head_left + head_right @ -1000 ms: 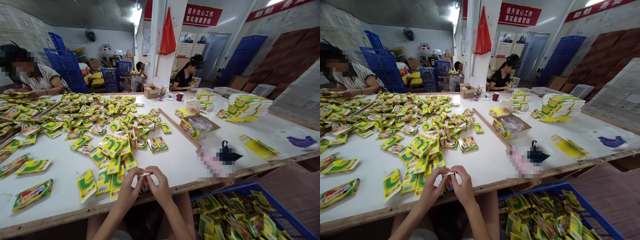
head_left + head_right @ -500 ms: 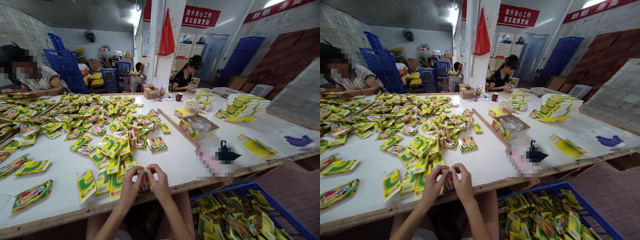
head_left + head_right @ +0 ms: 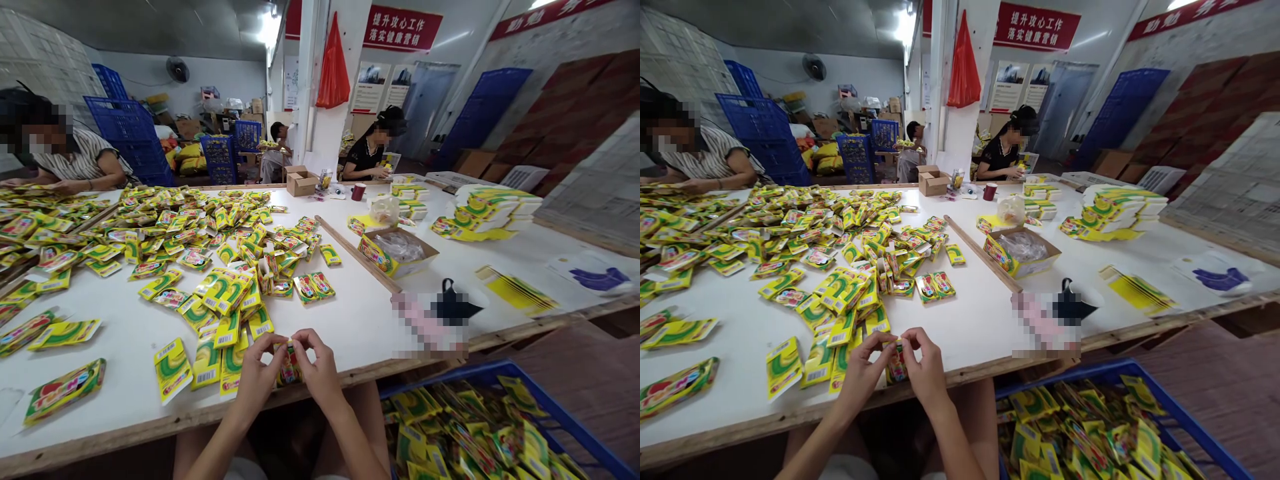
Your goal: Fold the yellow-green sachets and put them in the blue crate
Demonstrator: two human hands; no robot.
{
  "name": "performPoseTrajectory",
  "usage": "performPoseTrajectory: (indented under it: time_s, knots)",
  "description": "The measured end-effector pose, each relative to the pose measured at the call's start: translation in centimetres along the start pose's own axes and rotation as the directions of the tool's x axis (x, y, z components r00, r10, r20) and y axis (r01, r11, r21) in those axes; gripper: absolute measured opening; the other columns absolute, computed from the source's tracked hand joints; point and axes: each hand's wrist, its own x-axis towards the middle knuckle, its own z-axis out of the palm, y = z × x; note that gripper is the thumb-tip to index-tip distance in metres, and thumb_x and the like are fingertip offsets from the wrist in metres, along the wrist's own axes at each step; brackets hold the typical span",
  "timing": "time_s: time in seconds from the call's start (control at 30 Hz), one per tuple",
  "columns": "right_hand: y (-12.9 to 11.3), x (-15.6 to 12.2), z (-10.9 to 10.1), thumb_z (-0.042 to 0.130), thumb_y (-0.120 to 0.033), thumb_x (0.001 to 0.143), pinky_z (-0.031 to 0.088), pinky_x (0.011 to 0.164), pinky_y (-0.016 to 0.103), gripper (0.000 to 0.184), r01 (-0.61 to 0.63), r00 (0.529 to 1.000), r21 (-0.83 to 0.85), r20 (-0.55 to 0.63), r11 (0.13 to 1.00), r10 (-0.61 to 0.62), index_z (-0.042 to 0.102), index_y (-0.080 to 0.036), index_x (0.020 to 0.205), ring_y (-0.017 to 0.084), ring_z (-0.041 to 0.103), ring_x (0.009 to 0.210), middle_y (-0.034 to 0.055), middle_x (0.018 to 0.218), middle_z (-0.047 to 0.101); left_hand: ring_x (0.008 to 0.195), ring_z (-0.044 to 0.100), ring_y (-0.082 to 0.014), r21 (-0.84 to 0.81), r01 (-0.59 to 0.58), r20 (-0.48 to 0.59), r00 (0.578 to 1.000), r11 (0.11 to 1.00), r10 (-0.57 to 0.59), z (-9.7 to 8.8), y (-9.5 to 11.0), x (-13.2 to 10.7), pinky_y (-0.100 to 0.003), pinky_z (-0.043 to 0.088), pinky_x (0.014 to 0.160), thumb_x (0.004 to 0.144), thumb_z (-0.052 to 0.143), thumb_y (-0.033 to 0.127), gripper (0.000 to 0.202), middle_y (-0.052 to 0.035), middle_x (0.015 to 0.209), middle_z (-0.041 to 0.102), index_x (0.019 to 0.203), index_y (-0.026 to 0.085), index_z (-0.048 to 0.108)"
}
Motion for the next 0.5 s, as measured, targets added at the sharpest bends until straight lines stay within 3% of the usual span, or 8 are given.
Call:
performPoseTrajectory:
  time_s: [0.27,0.4,0.5]
  knots:
    - [0.5,-0.9,-0.1,0.052,-0.03,0.094,0.047,0.08,0.025,0.015,-0.007,1.0,0.011,-0.027,1.0,0.007,0.063,-0.022,0.1,0.017,0.062,0.09,0.0032,0.097,0.067,0.088,0.064,-0.0183,-0.037,-0.028,-0.031,0.999,0.999,0.027,0.0,-1.3,-1.3,-0.029,0.051,0.078,0.084,0.063,0.031,0.024,-0.0053,0.104,0.069,0.106,0.023,0.068]
    - [0.4,-1.0,-0.4,0.053,-0.029,0.094,0.048,0.081,0.026,0.015,-0.005,1.0,0.011,-0.024,1.0,0.005,0.064,-0.021,0.1,0.017,0.062,0.089,0.0035,0.097,0.067,0.093,0.064,-0.0194,-0.036,-0.042,-0.023,0.999,0.998,0.041,0.1,-1.2,-1.2,-0.029,0.051,0.08,0.086,0.061,0.031,0.021,-0.0054,0.103,0.07,0.104,0.023,0.069]
    - [0.3,-1.0,-0.4,0.054,-0.029,0.093,0.048,0.079,0.026,0.013,-0.013,1.0,0.029,-0.023,0.999,0.014,0.063,-0.021,0.097,0.017,0.062,0.087,0.0029,0.093,0.067,0.084,0.064,-0.0181,-0.004,-0.022,-0.038,0.999,1.0,0.022,0.2,-0.4,-0.9,-0.028,0.051,0.076,0.085,0.061,0.03,0.019,-0.0045,0.096,0.071,0.1,0.021,0.069]
